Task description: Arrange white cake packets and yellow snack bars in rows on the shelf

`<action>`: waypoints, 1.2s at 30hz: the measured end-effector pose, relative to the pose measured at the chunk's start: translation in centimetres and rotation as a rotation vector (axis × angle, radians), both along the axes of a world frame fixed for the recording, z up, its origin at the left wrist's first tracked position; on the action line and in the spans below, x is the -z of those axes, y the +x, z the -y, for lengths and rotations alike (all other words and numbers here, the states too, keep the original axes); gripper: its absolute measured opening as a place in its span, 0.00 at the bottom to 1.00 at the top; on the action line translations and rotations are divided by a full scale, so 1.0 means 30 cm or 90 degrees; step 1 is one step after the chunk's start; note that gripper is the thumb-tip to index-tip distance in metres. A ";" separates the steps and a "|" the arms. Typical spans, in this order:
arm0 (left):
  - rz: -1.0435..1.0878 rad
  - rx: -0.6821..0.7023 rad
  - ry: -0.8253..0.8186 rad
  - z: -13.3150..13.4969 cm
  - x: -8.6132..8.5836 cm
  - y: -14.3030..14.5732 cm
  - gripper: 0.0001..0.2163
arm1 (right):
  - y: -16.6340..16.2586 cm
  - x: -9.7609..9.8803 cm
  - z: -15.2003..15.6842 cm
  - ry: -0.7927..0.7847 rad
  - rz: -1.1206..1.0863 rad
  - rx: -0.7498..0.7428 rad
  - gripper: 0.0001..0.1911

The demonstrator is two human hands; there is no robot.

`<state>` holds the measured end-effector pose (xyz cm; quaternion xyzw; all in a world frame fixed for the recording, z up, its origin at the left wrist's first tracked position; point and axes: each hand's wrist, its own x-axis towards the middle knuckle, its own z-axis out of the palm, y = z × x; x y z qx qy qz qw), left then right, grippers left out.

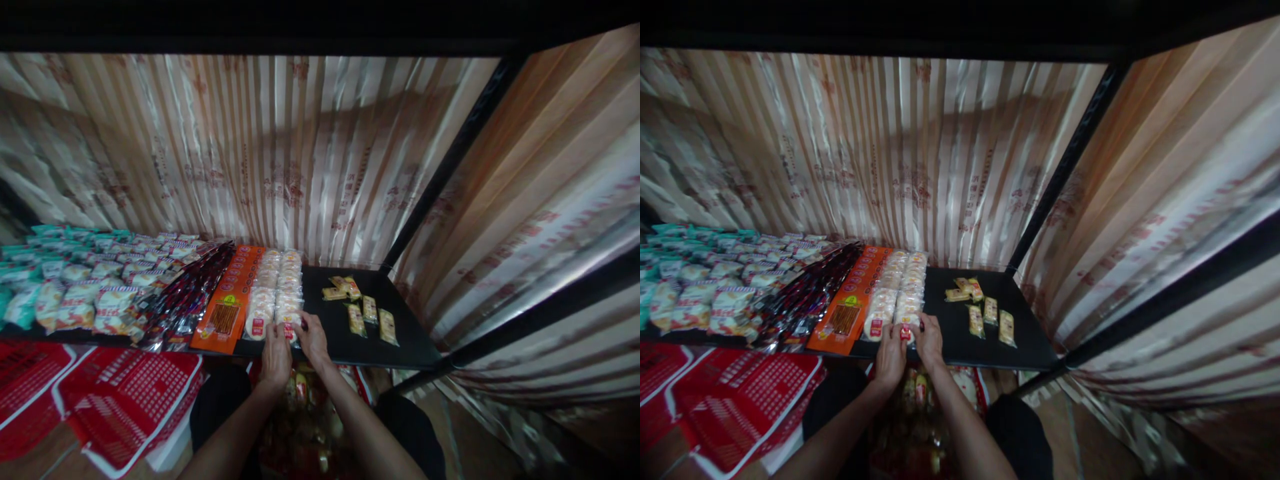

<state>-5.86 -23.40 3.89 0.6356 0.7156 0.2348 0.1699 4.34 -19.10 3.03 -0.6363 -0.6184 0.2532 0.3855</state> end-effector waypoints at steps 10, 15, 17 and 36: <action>0.000 0.008 0.048 -0.027 0.015 -0.002 0.14 | -0.001 0.006 -0.014 0.027 0.010 0.015 0.16; 0.029 0.023 0.066 -0.014 0.034 -0.008 0.15 | 0.002 0.024 0.003 0.002 -0.030 0.021 0.21; 0.034 0.027 0.084 -0.003 0.046 -0.011 0.16 | 0.006 0.031 0.019 -0.009 -0.066 0.027 0.23; 0.042 0.313 -0.152 0.351 0.250 0.128 0.18 | 0.283 0.235 0.434 -0.224 0.262 0.155 0.19</action>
